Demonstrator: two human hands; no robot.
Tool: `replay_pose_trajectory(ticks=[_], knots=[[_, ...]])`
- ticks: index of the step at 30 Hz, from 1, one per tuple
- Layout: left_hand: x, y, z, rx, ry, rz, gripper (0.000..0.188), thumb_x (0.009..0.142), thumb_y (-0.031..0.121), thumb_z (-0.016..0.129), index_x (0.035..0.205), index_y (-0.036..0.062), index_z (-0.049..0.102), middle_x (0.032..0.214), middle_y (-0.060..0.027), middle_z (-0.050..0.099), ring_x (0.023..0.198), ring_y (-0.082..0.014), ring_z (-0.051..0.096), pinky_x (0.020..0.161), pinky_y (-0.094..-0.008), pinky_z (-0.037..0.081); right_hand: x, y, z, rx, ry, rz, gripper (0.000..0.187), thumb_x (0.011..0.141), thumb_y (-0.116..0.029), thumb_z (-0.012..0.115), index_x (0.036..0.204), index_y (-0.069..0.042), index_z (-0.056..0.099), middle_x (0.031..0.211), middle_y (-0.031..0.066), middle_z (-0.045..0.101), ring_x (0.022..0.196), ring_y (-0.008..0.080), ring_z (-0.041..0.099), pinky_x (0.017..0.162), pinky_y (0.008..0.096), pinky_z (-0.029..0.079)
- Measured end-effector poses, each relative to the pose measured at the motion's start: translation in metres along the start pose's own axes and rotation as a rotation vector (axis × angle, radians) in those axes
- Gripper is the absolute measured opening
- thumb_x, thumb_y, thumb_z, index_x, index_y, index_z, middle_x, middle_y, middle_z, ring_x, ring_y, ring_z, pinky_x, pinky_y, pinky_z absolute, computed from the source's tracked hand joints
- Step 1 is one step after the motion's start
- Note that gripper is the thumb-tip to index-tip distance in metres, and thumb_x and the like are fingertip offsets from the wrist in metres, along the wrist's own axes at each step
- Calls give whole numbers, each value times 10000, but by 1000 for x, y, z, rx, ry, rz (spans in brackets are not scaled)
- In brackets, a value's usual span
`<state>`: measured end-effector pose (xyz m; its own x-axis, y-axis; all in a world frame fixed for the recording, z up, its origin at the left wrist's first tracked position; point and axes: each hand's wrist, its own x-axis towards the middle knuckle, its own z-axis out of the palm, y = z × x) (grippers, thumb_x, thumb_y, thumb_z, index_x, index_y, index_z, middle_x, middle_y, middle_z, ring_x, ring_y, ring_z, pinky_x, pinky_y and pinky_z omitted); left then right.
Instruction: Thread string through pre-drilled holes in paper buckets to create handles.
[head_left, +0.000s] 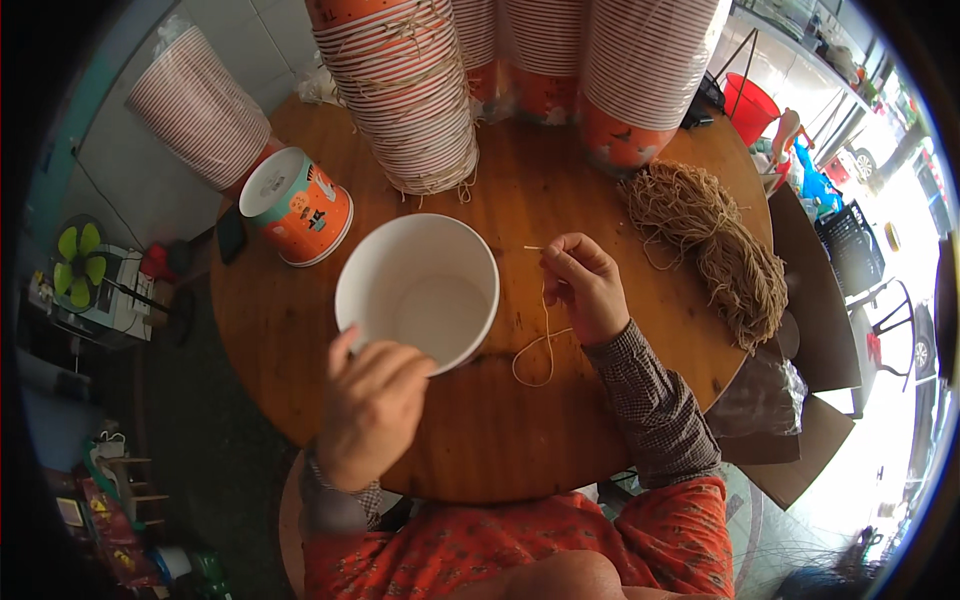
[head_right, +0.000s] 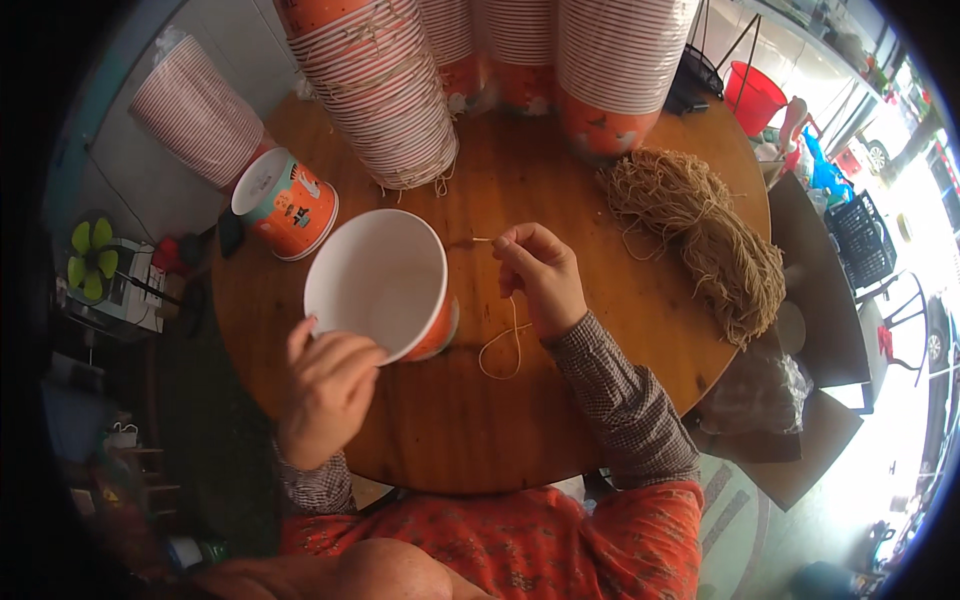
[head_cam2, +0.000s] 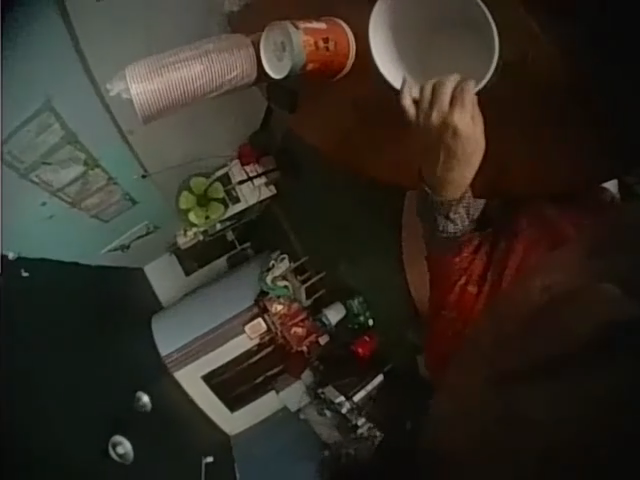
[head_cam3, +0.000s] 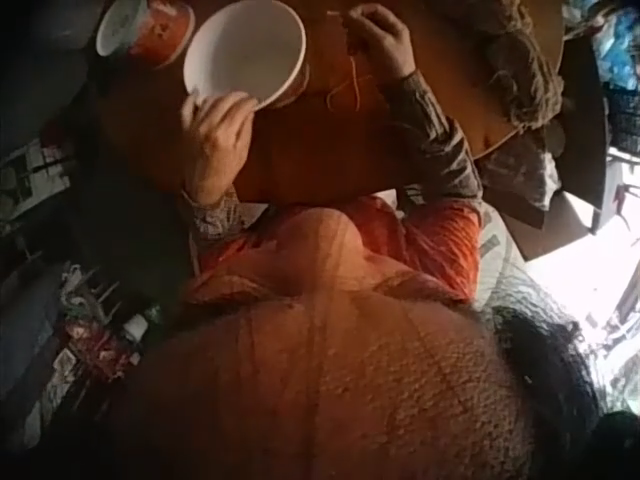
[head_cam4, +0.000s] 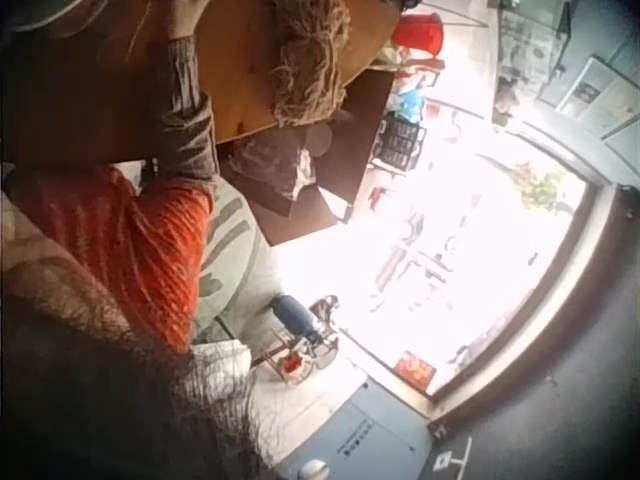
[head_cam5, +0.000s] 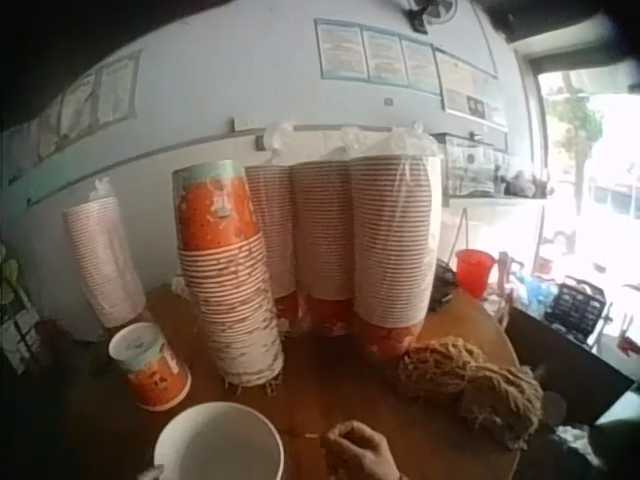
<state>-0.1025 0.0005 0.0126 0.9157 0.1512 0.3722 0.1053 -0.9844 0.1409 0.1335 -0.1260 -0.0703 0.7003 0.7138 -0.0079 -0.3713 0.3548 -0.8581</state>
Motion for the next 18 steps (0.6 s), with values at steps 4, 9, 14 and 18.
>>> replay_pose_trajectory(ticks=[4, 9, 14, 18], knots=[[4, 4, -4, 85, 77, -97, 403, 773, 170, 728, 1132, 53, 589, 1055, -78, 618, 1022, -240, 583, 1020, -484, 329, -6, 2, 8, -96, 26, -103, 58, 911, -96, 632, 891, -54, 597, 752, -6, 595, 611, 68, 571, 522, 216, 481], [31, 25, 37, 72, 246, -130, 442, 782, 256, 760, 1116, 29, 580, 891, -84, 648, 853, -245, 620, 894, -409, 425, -13, 9, 21, -148, -16, -180, 65, 924, -90, 618, 909, -34, 590, 795, 9, 616, 669, 79, 613, 566, 221, 518], [42, 20, 52, -79, 386, -89, 131, 814, 103, 706, 879, 39, 611, 727, -63, 620, 659, -249, 596, 705, -381, 464, -24, 8, 25, -69, -76, -215, 62, 942, -41, 571, 983, 5, 566, 971, 76, 660, 877, 132, 662, 704, 250, 551], [41, 24, 65, -410, 492, -179, 105, 856, 34, 667, 940, -1, 614, 781, -103, 632, 661, -211, 613, 598, -315, 487, -31, 2, 34, -62, -66, -477, 77, 955, -24, 540, 1003, 34, 556, 1125, 127, 624, 967, 174, 655, 805, 282, 542]])
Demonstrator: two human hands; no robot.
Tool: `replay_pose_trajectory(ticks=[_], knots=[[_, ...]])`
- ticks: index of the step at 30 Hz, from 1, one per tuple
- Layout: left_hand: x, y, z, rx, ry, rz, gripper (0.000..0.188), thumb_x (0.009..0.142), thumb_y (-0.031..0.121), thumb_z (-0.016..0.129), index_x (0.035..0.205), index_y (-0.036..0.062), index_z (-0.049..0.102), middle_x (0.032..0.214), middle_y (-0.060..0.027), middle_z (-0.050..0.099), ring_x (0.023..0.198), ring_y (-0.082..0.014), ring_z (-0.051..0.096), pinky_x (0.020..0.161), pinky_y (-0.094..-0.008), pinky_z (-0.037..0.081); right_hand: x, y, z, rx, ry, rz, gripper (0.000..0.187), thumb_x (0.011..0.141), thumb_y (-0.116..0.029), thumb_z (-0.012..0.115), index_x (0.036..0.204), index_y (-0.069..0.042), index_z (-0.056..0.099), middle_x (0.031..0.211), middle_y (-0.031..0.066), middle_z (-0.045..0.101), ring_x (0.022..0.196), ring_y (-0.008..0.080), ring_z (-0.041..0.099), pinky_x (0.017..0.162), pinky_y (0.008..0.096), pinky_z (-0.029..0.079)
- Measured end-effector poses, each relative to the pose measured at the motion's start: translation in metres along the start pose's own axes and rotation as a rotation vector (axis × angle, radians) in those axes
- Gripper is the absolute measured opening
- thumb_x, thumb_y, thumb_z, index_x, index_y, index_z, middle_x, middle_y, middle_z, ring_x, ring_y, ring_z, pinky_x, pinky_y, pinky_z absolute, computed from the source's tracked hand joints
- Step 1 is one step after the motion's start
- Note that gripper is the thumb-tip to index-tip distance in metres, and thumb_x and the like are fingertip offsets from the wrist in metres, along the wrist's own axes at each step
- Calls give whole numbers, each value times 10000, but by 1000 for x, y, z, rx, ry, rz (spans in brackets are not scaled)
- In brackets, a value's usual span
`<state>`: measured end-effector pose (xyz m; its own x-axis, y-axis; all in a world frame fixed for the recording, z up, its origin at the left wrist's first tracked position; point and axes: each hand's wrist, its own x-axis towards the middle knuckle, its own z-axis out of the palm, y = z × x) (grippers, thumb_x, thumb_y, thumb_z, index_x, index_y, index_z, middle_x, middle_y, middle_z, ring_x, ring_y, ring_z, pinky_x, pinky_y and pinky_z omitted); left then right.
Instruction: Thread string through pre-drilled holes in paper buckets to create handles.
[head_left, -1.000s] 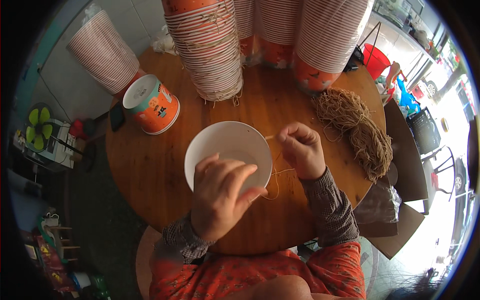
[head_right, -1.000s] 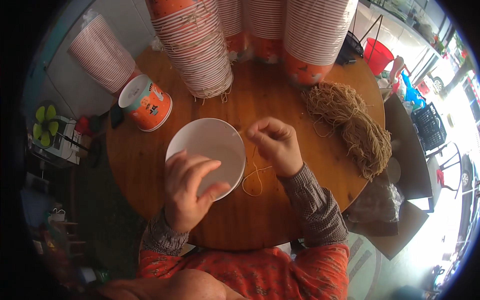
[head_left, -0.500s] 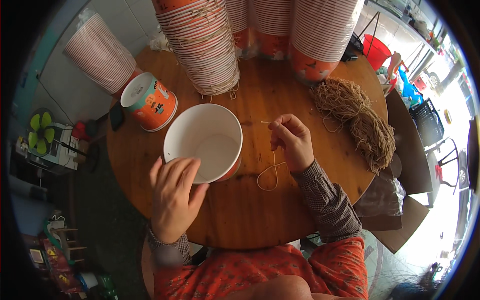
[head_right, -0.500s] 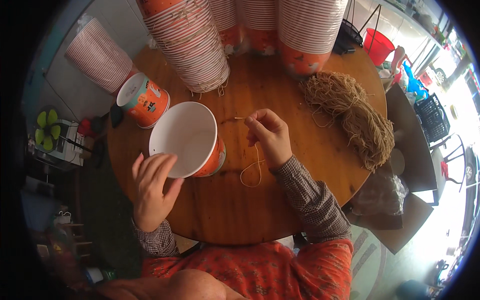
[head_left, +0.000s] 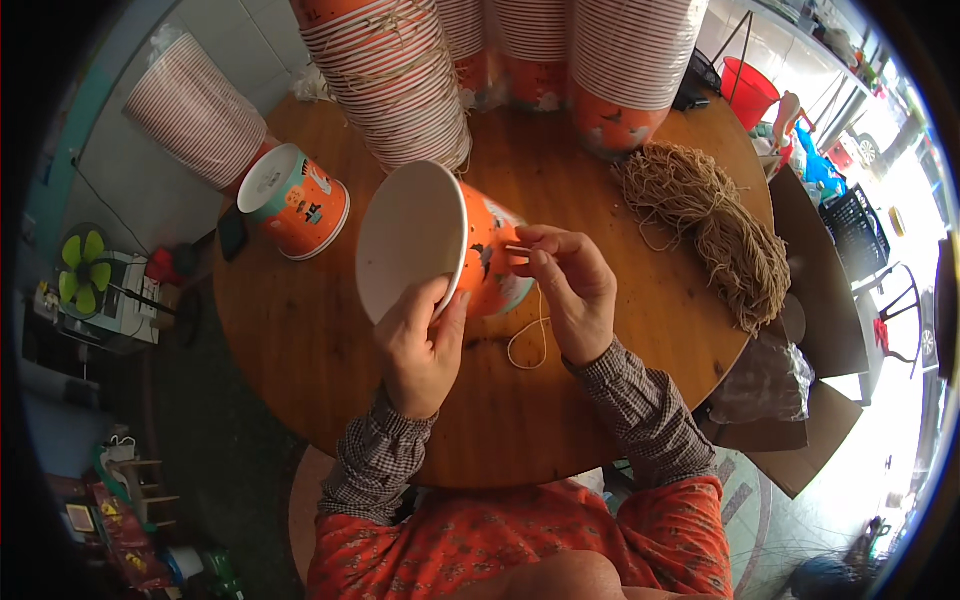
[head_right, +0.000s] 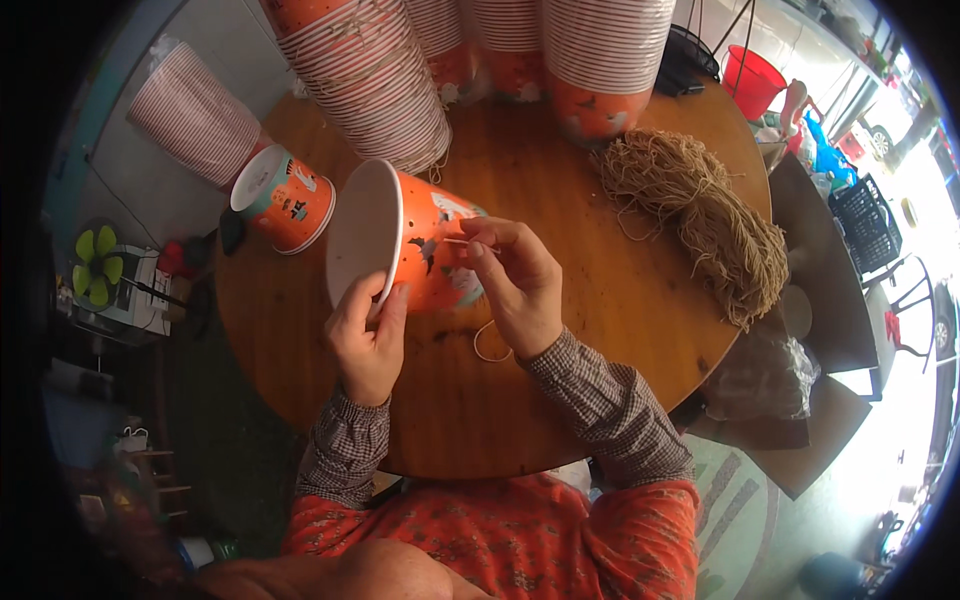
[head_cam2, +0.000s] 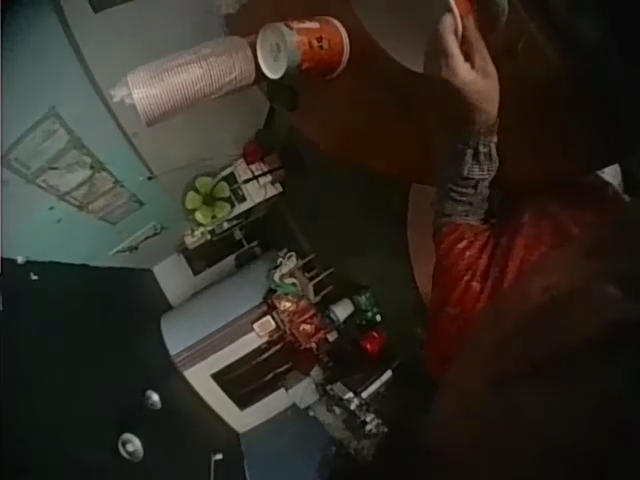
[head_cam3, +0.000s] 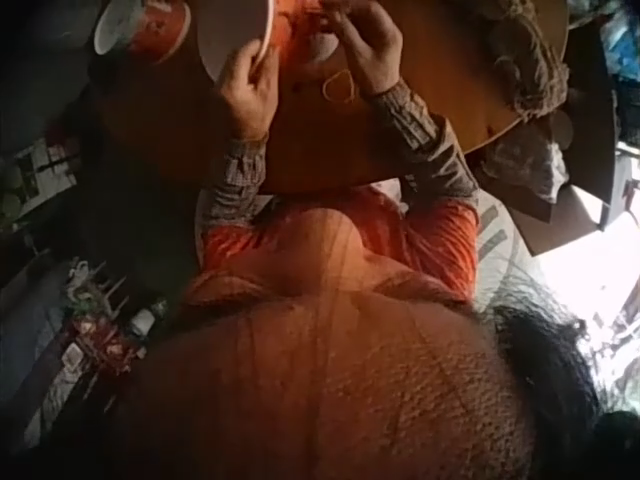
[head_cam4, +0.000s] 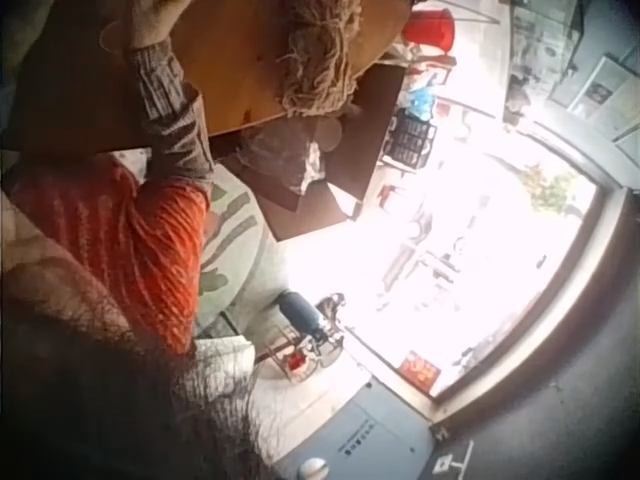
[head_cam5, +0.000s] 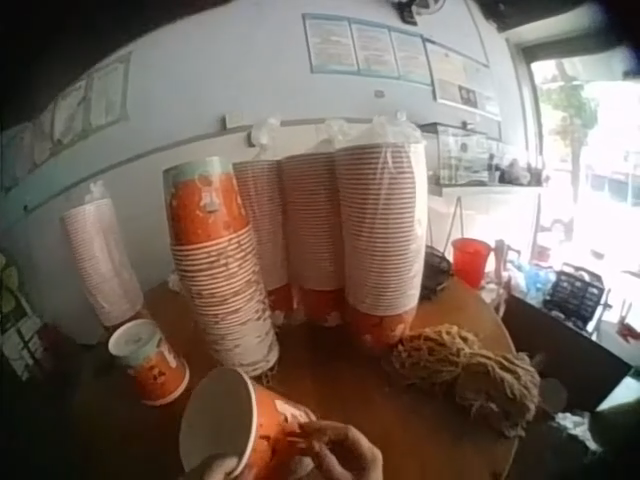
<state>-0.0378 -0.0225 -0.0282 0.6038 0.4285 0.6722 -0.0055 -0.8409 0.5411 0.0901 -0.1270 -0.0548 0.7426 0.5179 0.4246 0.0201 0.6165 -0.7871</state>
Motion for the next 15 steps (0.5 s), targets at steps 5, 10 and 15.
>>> replay_pose_trajectory(ticks=[5, 10, 15], knots=[[-12, -9, 13, -189, 2, -17, 118, 902, 36, 632, 1001, -26, 618, 878, -96, 654, 745, -140, 617, 656, -260, 492, -6, -12, 3, -280, -6, -147, 58, 939, 28, 531, 989, 22, 559, 1174, 139, 575, 986, 156, 608, 861, 305, 518], [-16, -12, 16, -221, -13, 9, 102, 902, 27, 625, 985, -29, 611, 884, -98, 649, 761, -151, 614, 664, -254, 482, -7, -8, 6, -340, 79, -134, 97, 841, 47, 631, 907, -4, 582, 1030, 108, 615, 918, 173, 597, 805, 297, 493], [-16, -10, 15, -211, -27, 31, 89, 895, 17, 626, 967, -29, 604, 874, -101, 642, 749, -168, 611, 652, -258, 477, -6, -7, 4, -379, 60, -172, 101, 835, 45, 636, 907, -2, 583, 1008, 98, 619, 899, 170, 594, 796, 289, 490]])
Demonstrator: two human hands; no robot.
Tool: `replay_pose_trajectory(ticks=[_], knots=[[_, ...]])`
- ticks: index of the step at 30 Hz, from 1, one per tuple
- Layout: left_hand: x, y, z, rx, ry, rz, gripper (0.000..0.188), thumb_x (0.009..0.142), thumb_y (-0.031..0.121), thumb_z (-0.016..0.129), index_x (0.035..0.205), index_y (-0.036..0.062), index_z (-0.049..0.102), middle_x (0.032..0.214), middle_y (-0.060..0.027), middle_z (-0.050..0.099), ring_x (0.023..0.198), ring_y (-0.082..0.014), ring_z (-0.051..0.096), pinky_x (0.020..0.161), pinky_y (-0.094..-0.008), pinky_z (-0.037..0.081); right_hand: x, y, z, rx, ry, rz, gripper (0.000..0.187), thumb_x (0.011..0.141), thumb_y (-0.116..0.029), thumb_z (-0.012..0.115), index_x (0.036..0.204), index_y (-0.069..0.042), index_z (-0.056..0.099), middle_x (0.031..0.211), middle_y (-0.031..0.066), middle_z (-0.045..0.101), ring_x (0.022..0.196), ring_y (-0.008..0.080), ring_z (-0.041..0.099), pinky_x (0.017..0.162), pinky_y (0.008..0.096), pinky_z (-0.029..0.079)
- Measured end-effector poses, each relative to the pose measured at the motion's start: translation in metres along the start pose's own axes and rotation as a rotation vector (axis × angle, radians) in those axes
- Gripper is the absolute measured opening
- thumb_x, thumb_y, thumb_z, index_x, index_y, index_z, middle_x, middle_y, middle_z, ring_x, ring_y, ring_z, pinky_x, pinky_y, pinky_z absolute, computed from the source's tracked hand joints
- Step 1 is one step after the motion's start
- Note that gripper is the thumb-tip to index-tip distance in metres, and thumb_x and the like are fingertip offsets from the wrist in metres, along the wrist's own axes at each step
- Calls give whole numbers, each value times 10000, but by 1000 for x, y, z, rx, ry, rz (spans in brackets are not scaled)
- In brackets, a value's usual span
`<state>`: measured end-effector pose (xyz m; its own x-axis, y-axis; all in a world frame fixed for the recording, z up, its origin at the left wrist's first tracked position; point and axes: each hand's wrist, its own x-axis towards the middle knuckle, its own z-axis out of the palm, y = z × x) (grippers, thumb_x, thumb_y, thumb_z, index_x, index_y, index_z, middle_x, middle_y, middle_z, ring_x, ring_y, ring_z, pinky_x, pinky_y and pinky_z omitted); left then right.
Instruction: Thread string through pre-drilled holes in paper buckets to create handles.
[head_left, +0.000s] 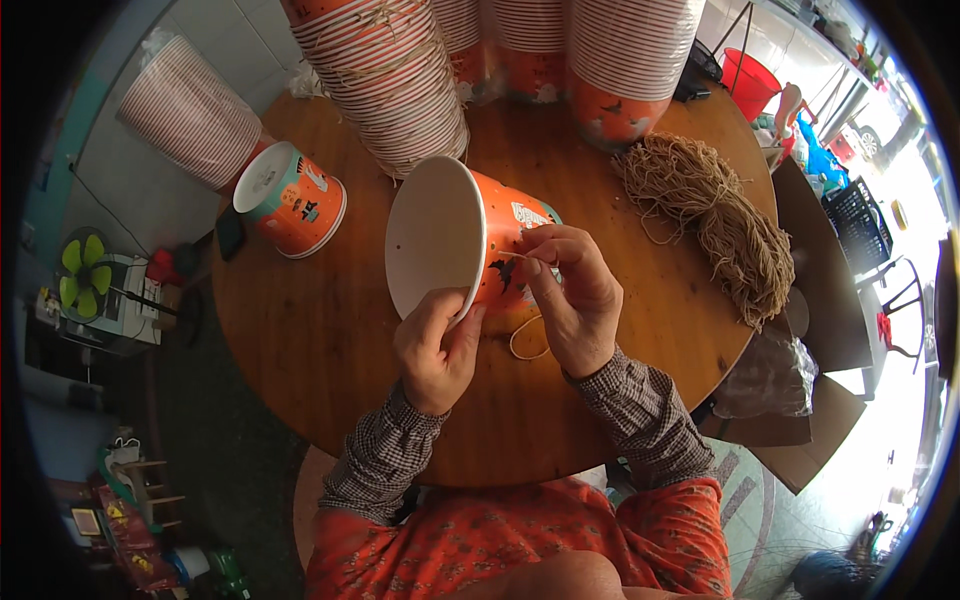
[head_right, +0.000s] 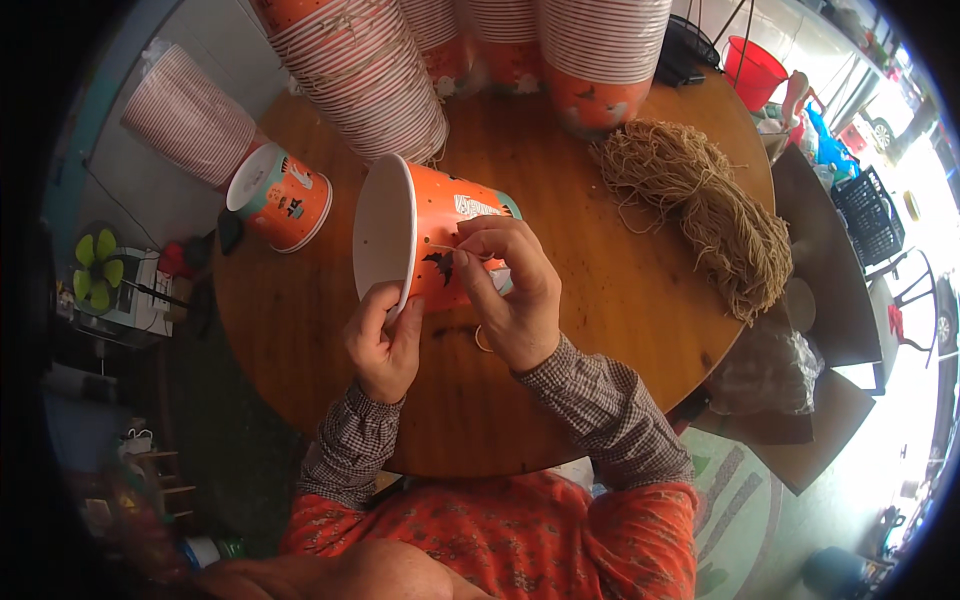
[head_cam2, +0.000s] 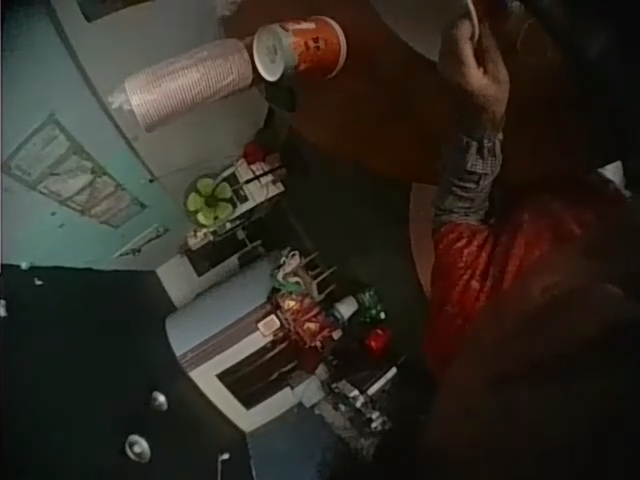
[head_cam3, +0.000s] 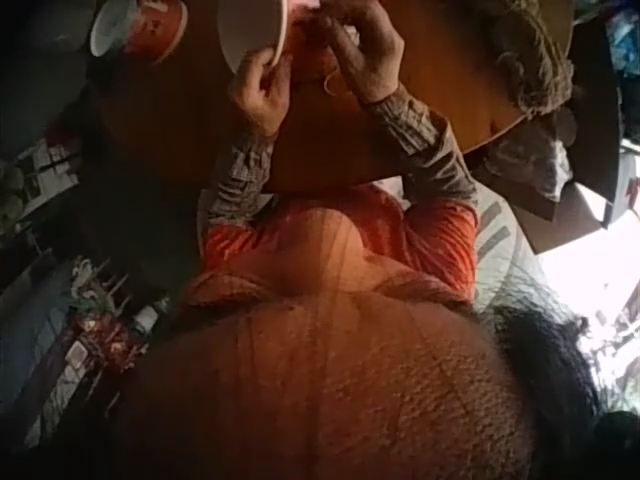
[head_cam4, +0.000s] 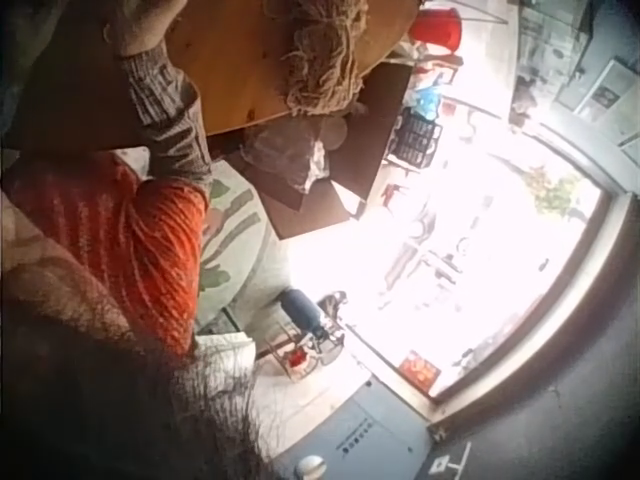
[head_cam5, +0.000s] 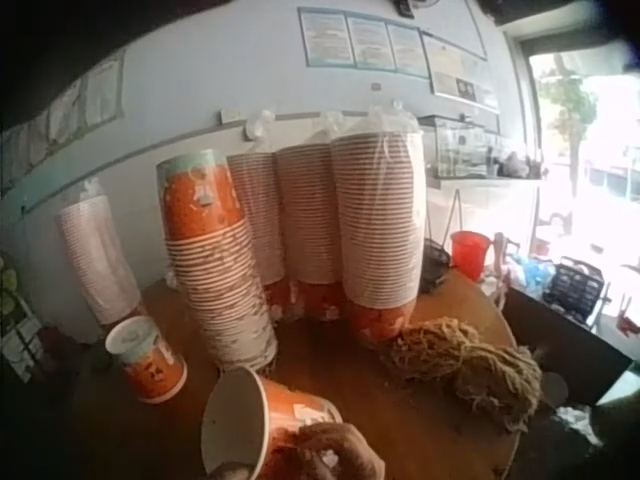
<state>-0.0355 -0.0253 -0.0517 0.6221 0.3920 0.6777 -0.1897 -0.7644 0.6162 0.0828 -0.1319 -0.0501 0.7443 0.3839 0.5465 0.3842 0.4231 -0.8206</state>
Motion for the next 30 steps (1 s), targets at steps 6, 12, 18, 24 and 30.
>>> replay_pose_trajectory(ticks=[6, 12, 18, 24, 30], knots=[[-3, 0, 0, -11, -18, 26, 91, 881, -13, 627, 960, -41, 593, 865, -113, 628, 742, -180, 608, 641, -256, 475, 1, -1, -2, 4, -7, 43, 97, 830, 45, 639, 896, 2, 583, 997, 94, 617, 874, 156, 588, 778, 278, 488], [-2, -1, 0, -15, -34, 34, 86, 879, -27, 619, 958, -48, 590, 875, -118, 626, 749, -178, 608, 648, -258, 477, 1, 1, -3, 2, -13, 26, 94, 826, 45, 638, 889, 2, 582, 984, 89, 612, 860, 147, 583, 763, 272, 490], [-3, -1, 0, -31, -38, 52, 93, 878, -30, 618, 964, -49, 591, 881, -118, 628, 759, -186, 617, 663, -261, 482, 3, 0, -4, -53, -28, -30, 106, 818, 49, 647, 889, 3, 584, 977, 85, 608, 837, 139, 584, 745, 263, 496], [-2, 1, 0, 20, -33, 99, 118, 852, -41, 635, 964, -44, 596, 861, -134, 635, 751, -238, 631, 661, -295, 495, 3, -1, -5, -113, -36, -35, 118, 805, 47, 670, 895, 4, 606, 944, 81, 594, 801, 136, 588, 710, 256, 501], [12, 16, -9, 344, -70, 296, 202, 795, 11, 695, 985, 3, 627, 825, -108, 653, 699, -265, 635, 627, -353, 501, 2, 3, -6, -193, -98, 28, 124, 808, 22, 695, 911, 4, 630, 892, 71, 590, 747, 133, 600, 671, 254, 508]])
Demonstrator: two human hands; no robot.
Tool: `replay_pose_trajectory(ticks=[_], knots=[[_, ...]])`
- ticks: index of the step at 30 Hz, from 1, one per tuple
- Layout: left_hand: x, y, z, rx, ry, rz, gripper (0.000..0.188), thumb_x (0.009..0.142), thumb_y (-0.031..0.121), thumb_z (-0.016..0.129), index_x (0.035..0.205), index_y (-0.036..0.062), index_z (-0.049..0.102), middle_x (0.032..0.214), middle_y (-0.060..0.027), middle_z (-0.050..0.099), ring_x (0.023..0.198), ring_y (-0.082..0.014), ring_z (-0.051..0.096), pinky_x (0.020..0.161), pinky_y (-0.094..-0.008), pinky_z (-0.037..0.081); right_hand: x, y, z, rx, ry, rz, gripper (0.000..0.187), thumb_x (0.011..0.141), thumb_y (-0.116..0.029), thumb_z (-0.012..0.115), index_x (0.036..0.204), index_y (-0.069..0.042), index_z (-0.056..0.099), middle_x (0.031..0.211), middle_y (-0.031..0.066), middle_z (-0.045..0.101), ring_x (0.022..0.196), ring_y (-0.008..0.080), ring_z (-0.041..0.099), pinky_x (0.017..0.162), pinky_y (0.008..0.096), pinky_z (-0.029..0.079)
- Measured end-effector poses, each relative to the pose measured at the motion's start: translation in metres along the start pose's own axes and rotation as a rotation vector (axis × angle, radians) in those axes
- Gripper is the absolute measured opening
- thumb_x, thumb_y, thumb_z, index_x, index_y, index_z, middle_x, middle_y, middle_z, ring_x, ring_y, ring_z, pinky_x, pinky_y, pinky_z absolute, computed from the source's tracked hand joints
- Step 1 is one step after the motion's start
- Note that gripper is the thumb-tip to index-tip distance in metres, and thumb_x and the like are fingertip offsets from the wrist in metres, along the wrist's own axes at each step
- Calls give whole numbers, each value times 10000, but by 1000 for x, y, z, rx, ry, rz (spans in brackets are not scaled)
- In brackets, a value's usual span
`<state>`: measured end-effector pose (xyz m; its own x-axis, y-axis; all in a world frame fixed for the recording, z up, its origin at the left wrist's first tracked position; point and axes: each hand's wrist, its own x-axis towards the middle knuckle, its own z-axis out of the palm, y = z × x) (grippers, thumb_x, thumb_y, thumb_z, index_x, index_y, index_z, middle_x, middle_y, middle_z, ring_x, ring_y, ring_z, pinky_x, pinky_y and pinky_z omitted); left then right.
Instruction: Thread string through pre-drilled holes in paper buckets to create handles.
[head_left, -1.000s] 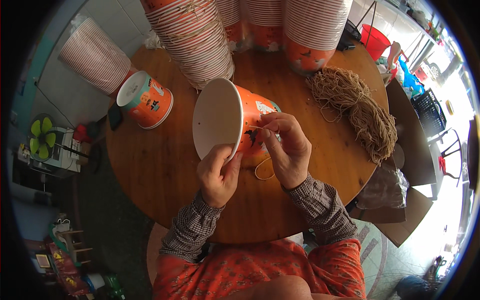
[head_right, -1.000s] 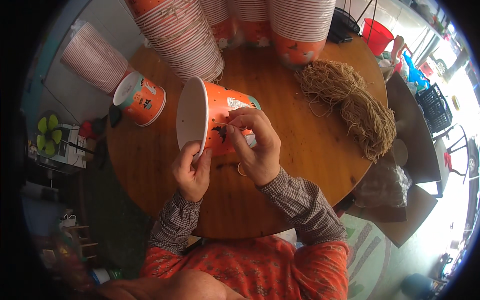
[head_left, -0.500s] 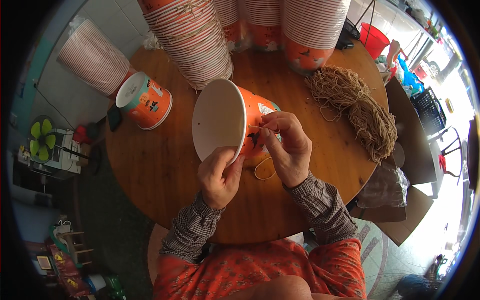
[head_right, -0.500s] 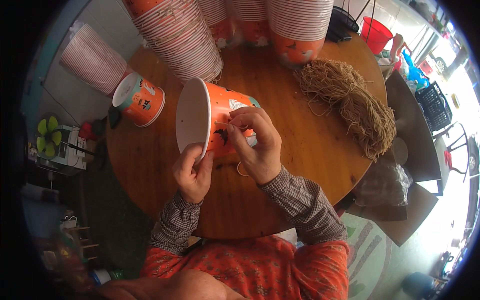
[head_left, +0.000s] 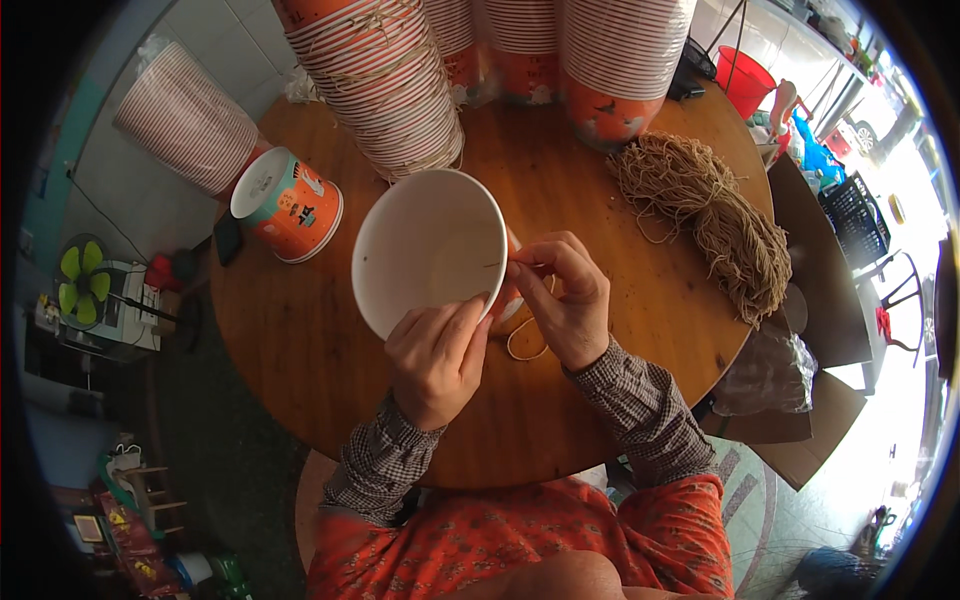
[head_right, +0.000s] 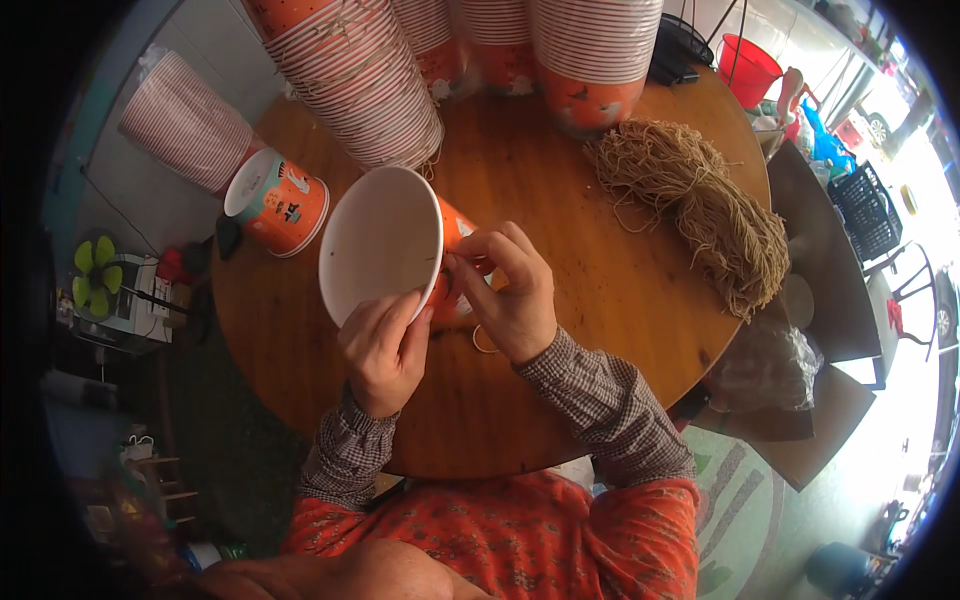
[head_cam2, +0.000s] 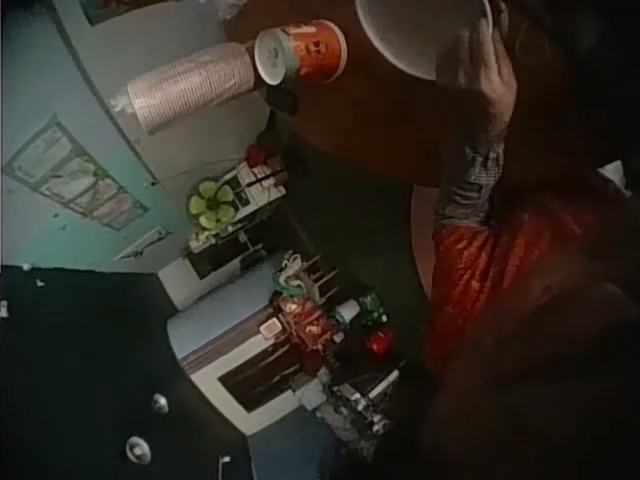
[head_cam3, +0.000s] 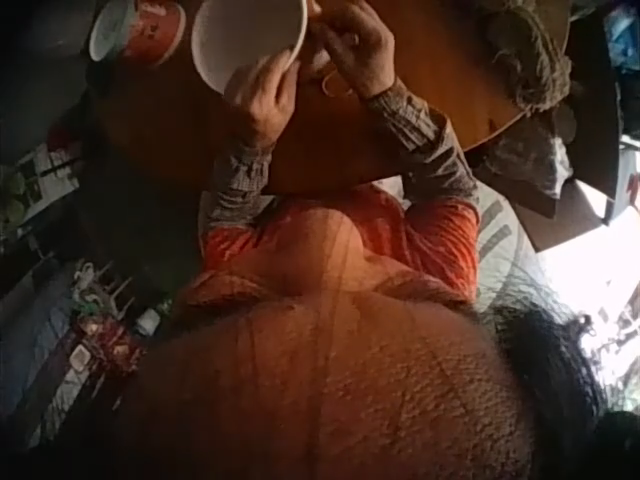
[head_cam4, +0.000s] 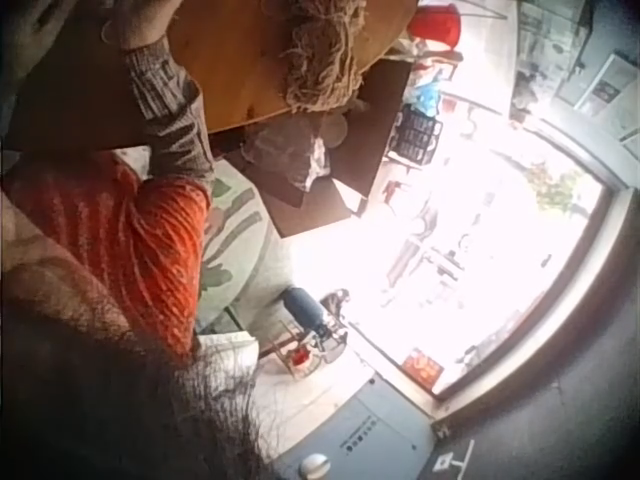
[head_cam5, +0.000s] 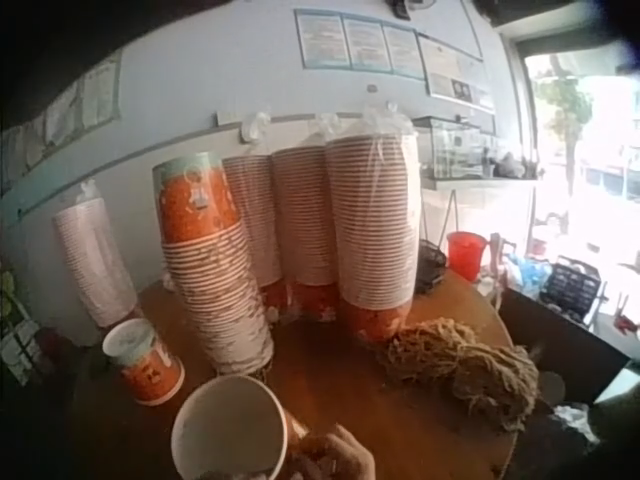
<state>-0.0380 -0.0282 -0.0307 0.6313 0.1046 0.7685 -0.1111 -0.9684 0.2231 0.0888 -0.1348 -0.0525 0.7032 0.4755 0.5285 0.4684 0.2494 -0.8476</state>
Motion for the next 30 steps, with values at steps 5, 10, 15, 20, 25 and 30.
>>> replay_pose_trajectory(ticks=[5, 10, 15, 20, 25, 30], knots=[[7, 4, -19, 77, -204, -31, 180, 818, 62, 688, 979, 16, 622, 804, -83, 644, 663, -248, 618, 623, -370, 480, -5, 10, 7, 99, -95, 199, 119, 847, -44, 691, 939, -1, 631, 865, 61, 619, 717, 121, 619, 658, 242, 513], [19, -10, -37, -55, -324, -111, 161, 850, 71, 647, 995, 25, 597, 860, -125, 636, 677, -305, 618, 621, -399, 479, -9, 18, 11, 148, -190, 337, 143, 873, -86, 679, 959, 15, 624, 843, 50, 656, 745, 84, 619, 657, 236, 510], [38, -37, -29, -17, -494, -192, 183, 882, 53, 584, 1058, 6, 609, 945, -160, 652, 843, -354, 635, 695, -424, 508, -10, 16, 14, 174, -264, 419, 153, 892, -103, 664, 967, 24, 624, 819, 40, 670, 740, 67, 615, 644, 223, 502], [34, -49, -14, 17, -592, -168, 131, 908, 125, 537, 982, 25, 581, 889, -136, 644, 784, -347, 643, 663, -435, 509, -10, 19, 15, 172, -289, 435, 120, 920, -93, 628, 982, 8, 608, 834, 22, 651, 743, 71, 624, 619, 219, 530], [39, -42, -14, -167, -568, -304, 162, 921, 157, 543, 876, 7, 585, 787, -202, 647, 744, -388, 635, 645, -461, 506, -10, 19, 14, 173, -281, 436, 124, 919, -94, 630, 987, 8, 611, 835, 25, 653, 740, 74, 627, 619, 219, 532], [36, -46, -7, -148, -540, -285, 175, 916, 160, 548, 840, 8, 589, 758, -206, 637, 722, -394, 628, 631, -465, 503, -10, 18, 14, 179, -278, 436, 126, 919, -97, 632, 984, 9, 610, 831, 26, 654, 732, 76, 628, 616, 219, 531]])
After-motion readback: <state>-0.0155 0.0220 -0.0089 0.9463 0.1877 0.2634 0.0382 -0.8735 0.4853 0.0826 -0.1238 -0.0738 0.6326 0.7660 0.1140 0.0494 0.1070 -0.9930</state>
